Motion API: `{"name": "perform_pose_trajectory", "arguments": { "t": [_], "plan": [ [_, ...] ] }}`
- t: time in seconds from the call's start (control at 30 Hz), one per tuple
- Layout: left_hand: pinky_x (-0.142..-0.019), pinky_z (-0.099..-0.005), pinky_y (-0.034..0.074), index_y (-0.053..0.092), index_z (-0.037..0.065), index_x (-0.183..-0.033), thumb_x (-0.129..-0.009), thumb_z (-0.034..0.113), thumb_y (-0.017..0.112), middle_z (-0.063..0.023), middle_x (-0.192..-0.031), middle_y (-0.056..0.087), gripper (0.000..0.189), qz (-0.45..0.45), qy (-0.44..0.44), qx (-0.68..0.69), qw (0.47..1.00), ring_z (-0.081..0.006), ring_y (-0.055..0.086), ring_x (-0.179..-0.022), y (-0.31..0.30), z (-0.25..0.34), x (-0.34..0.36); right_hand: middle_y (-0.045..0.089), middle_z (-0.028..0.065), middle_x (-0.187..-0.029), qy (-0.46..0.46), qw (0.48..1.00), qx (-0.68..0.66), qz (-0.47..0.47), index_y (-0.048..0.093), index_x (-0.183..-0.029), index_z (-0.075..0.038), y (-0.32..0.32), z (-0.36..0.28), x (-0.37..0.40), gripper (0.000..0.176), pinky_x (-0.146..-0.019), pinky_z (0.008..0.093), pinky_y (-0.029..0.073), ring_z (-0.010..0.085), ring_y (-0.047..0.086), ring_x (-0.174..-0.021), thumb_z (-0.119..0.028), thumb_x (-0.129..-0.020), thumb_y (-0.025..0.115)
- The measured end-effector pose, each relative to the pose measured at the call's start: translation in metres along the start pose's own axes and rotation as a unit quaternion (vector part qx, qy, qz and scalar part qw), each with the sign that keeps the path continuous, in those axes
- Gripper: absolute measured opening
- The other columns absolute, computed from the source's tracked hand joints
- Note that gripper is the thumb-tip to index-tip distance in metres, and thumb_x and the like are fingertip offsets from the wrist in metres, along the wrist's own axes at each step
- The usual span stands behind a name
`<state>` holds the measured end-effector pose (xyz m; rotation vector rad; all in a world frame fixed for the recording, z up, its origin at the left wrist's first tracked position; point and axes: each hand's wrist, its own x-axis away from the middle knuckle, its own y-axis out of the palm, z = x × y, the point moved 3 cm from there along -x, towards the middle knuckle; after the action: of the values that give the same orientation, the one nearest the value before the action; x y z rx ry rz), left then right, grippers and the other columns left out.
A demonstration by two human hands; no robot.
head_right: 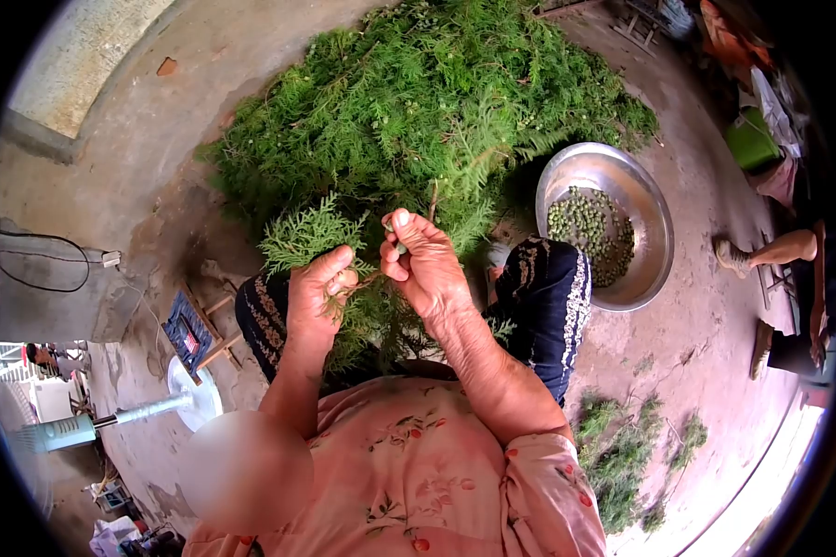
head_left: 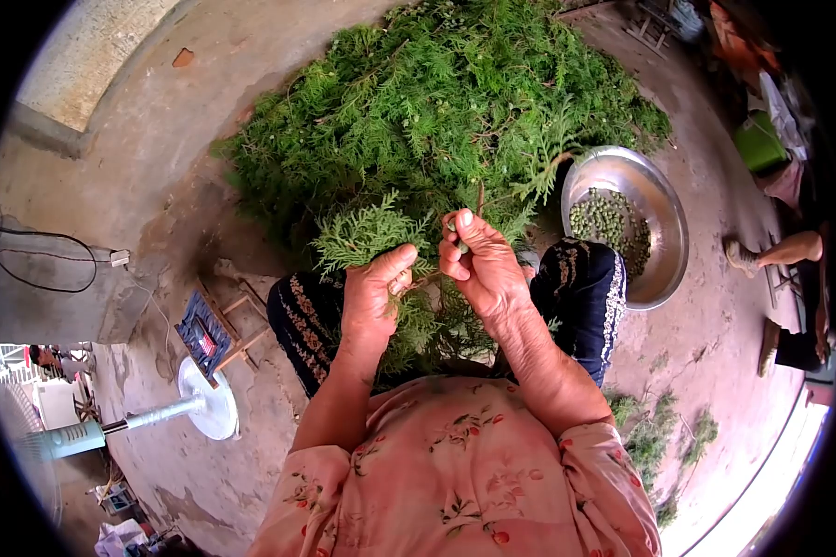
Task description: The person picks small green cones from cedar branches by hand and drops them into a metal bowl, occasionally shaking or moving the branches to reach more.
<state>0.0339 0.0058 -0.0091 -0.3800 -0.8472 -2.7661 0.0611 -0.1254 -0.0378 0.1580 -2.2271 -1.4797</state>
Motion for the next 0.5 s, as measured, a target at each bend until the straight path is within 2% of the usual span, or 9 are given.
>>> {"name": "perform_pose_trajectory", "arguments": {
  "t": [0.07, 0.13, 0.2, 0.27, 0.33, 0.47, 0.5],
  "plan": [
    [-0.043, -0.0179, 0.031, 0.056, 0.006, -0.079, -0.074, 0.0, 0.064, 0.0023, -0.064, 0.05, 0.01, 0.006, -0.006, 0.015, 1.0, -0.0043, 0.037, -0.046, -0.009, -0.002, -0.004, 0.052, 0.003, -0.073, -0.007, 1.0, 0.024, -0.015, 0.056, -0.088, -0.002, 0.004, -0.01, 0.002, 0.023, -0.042, 0.0191, 0.031, 0.0105, 0.045, -0.055, -0.024, -0.083, 0.059],
    [-0.044, -0.0196, 0.028, 0.053, 0.008, -0.066, -0.076, 0.006, 0.065, 0.0043, -0.053, 0.043, 0.016, 0.038, 0.008, -0.002, 0.999, -0.0052, 0.035, -0.044, -0.003, 0.008, -0.004, 0.054, 0.0057, -0.076, -0.01, 1.0, 0.022, -0.006, 0.055, -0.092, 0.0, 0.007, -0.032, 0.007, 0.023, -0.044, 0.0187, 0.033, 0.011, 0.046, -0.057, -0.022, -0.084, 0.058],
    [-0.042, -0.0206, 0.028, 0.057, 0.007, -0.073, -0.075, 0.003, 0.065, 0.0037, -0.06, 0.048, 0.01, 0.023, -0.02, 0.059, 0.998, -0.0056, 0.037, -0.044, -0.023, 0.004, -0.016, 0.054, 0.0084, -0.079, -0.046, 0.998, 0.029, 0.027, 0.053, -0.095, 0.002, -0.004, -0.057, 0.016, 0.022, -0.045, 0.0183, 0.035, 0.0119, 0.047, -0.06, -0.018, -0.086, 0.055],
    [-0.043, -0.0206, 0.024, 0.053, 0.009, -0.065, -0.078, 0.009, 0.064, 0.0053, -0.053, 0.041, 0.017, 0.006, -0.023, 0.078, 0.997, -0.0056, 0.033, -0.043, -0.028, 0.006, -0.02, 0.054, 0.0111, -0.084, -0.093, 0.994, 0.029, 0.04, 0.051, -0.098, 0.003, -0.016, -0.089, 0.026, 0.019, -0.048, 0.0191, 0.038, 0.0136, 0.049, -0.065, -0.014, -0.088, 0.05],
    [-0.046, -0.0199, 0.024, 0.045, 0.014, -0.064, -0.084, 0.018, 0.057, 0.0065, -0.047, 0.035, 0.024, 0.007, -0.017, 0.036, 0.999, -0.0061, 0.029, -0.044, -0.03, 0.01, -0.023, 0.055, 0.0135, -0.086, -0.151, 0.984, -0.033, 0.091, 0.049, -0.101, 0.003, -0.045, -0.126, 0.033, 0.018, -0.052, 0.0226, 0.043, 0.0167, 0.051, -0.067, -0.011, -0.09, 0.045],
    [-0.046, -0.021, 0.025, 0.043, 0.013, -0.067, -0.087, 0.017, 0.054, 0.0053, -0.046, 0.033, 0.022, -0.009, -0.045, 0.093, 0.995, -0.0069, 0.029, -0.044, -0.03, 0.01, -0.027, 0.055, 0.0132, -0.094, -0.311, 0.915, -0.011, 0.258, 0.046, -0.106, 0.005, -0.111, -0.19, 0.038, 0.024, -0.072, 0.0342, 0.048, 0.0247, 0.053, -0.078, -0.014, -0.092, 0.043],
    [-0.046, -0.021, 0.025, 0.043, 0.013, -0.067, -0.087, 0.017, 0.054, 0.0053, -0.046, 0.033, 0.022, -0.011, -0.046, 0.093, 0.995, -0.0069, 0.029, -0.044, -0.029, 0.011, -0.027, 0.053, 0.0149, -0.1, -0.318, 0.855, 0.317, 0.259, 0.045, -0.108, 0.006, -0.147, -0.207, 0.04, 0.028, -0.077, 0.0359, 0.048, 0.0263, 0.053, -0.084, -0.016, -0.092, 0.043]
  ]
}}
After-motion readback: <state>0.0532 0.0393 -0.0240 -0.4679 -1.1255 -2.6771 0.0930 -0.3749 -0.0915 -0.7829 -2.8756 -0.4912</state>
